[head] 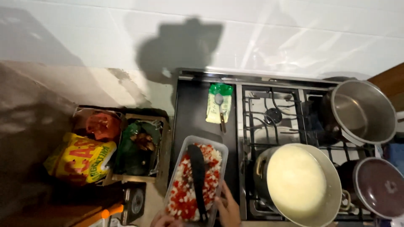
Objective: Preparing and cooking ingredients on a stove.
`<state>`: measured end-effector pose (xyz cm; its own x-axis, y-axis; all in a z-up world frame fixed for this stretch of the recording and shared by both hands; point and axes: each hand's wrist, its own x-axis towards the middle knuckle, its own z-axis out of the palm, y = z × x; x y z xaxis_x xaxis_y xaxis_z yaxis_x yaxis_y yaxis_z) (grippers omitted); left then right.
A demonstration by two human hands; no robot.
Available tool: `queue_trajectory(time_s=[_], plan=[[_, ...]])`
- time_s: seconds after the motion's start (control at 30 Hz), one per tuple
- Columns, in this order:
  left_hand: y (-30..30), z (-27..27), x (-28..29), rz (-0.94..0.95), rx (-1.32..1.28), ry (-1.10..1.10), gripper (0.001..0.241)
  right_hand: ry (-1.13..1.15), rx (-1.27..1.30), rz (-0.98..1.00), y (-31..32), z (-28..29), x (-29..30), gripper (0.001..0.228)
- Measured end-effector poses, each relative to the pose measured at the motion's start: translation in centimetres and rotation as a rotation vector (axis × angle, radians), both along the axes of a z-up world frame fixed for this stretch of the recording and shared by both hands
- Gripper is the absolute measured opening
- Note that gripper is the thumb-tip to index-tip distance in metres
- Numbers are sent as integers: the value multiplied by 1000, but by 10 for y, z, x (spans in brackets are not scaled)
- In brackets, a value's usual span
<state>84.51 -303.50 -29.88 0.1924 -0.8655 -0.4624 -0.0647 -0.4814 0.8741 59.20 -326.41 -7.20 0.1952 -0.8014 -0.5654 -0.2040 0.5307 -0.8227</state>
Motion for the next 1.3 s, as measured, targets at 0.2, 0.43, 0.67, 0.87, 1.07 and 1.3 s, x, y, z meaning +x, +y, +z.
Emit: queue_trajectory(time_s=[0.2,0.43,0.67,0.87,1.07,1.3], plan=[[-122,155,-25,442,756,669,15,201,-207,50,-19,-9,-30,69],[-133,220,-36,-357,508,-37,47,572,-331,92,-49,12,-24,61],[-153,259,-45,-535,452,-244,50,558,-516,73,-52,19,-25,62],[-160,262,-43,-589,569,-275,54,587,-756,193,-21,46,-22,67],[-168,292,-50,-439,198,-769,70,556,-807,233,13,82,-15,61],[-163,290,-48,-408,25,-1034,72,512,-362,234,19,92,-59,32]])
